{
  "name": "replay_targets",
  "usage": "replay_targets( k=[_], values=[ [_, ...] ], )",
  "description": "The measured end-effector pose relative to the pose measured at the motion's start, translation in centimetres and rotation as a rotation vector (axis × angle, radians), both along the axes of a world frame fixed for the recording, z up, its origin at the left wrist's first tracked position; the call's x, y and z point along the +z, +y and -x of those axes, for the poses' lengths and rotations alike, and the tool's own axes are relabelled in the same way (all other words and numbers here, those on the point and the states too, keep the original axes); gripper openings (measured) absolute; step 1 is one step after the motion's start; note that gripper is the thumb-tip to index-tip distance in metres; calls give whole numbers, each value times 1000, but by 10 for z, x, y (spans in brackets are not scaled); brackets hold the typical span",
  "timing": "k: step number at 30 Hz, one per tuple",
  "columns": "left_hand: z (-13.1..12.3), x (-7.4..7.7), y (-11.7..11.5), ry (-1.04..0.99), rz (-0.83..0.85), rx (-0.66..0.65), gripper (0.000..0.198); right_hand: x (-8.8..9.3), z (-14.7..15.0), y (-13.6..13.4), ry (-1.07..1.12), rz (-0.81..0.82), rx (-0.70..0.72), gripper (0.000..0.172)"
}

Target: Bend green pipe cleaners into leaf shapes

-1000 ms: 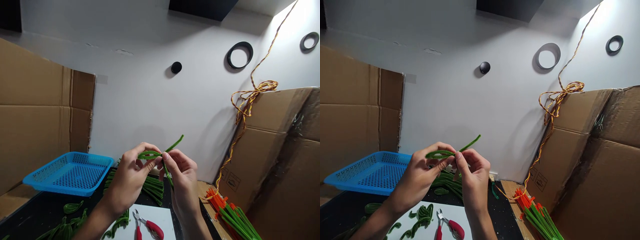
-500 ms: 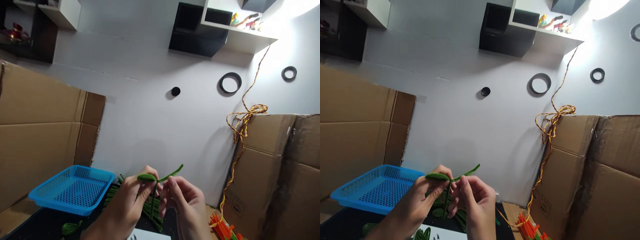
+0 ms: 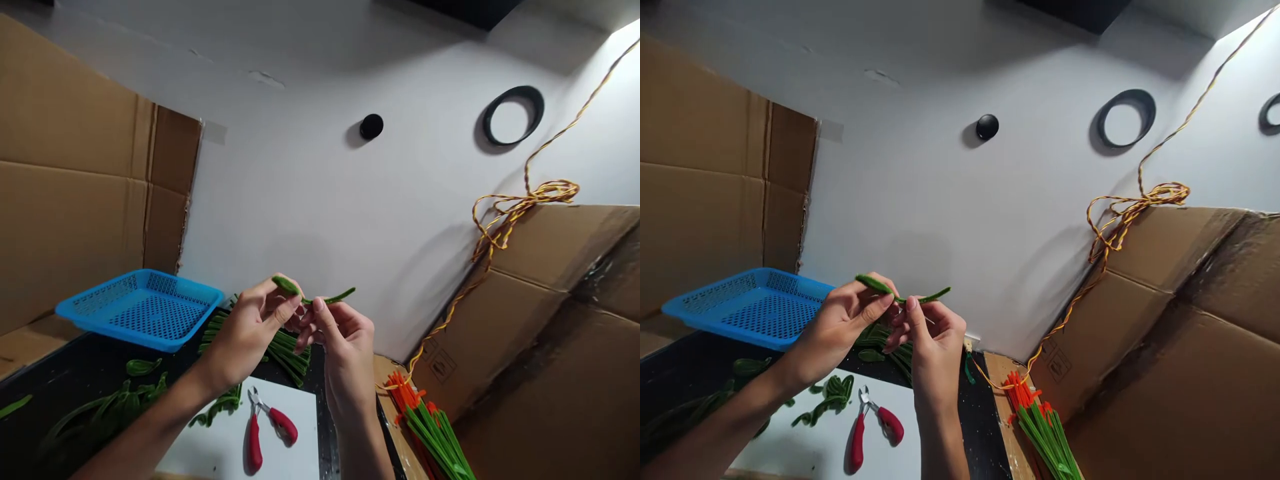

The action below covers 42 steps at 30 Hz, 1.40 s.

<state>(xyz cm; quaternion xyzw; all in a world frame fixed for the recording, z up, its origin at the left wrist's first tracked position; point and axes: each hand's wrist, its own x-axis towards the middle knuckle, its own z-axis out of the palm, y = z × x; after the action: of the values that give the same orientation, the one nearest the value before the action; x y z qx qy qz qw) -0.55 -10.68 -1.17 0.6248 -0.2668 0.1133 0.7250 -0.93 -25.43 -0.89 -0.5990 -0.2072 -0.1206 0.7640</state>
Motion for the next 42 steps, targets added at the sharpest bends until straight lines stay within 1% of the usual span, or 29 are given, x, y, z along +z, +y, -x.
replay_targets(
  k=[2,5,7,10,12,14,16,18,19,21,23,27,29,32,35,37,40,41,42],
  values=[
    [-4,-4,-6,21,41,12,32,0,1,1,-55,44,-38,36],
    [-9,-10,-10,21,29,65,32,-1,2,1,-104,118,-124,30],
    [-10,-11,-8,16,7,88,33,-2,2,0,-151,168,-196,28],
    [-9,-8,-2,-36,-117,52,28,-3,1,-6,-267,306,-350,23],
    [-7,-3,3,-90,-227,-16,25,-2,1,-12,-323,413,-385,21],
    [-6,1,8,-124,-309,-74,25,0,1,-18,-342,468,-329,21],
    [-5,4,12,-121,-347,-118,26,3,2,-24,-353,508,-268,21],
    [-5,5,16,-108,-369,-161,27,4,2,-29,-351,552,-208,17],
    [-5,5,18,-96,-379,-187,27,4,2,-30,-349,557,-183,14],
    [-5,5,21,-70,-415,-233,25,4,1,-33,-357,546,-163,14],
    [-6,5,24,-27,-470,-250,19,3,0,-35,-389,574,-127,14],
    [-7,6,27,43,-611,-230,14,7,-1,-37,-429,677,-121,20],
    [-7,5,28,25,-653,-260,14,9,-1,-38,-456,708,-130,23],
    [-6,5,30,-38,-726,-294,13,12,2,-41,-472,748,-114,33],
    [-5,6,31,-68,-812,-275,16,12,2,-43,-436,827,-65,40],
    [-6,6,33,-62,-844,-250,18,13,2,-44,-421,863,-48,41],
    [-6,6,34,-34,-884,-226,22,13,2,-43,-426,849,-45,37],
    [-5,6,35,-44,-900,-203,23,13,2,-43,-429,841,-53,35],
    [-3,7,34,-71,-910,-152,22,13,3,-44,-433,834,-70,34]
  ],
)
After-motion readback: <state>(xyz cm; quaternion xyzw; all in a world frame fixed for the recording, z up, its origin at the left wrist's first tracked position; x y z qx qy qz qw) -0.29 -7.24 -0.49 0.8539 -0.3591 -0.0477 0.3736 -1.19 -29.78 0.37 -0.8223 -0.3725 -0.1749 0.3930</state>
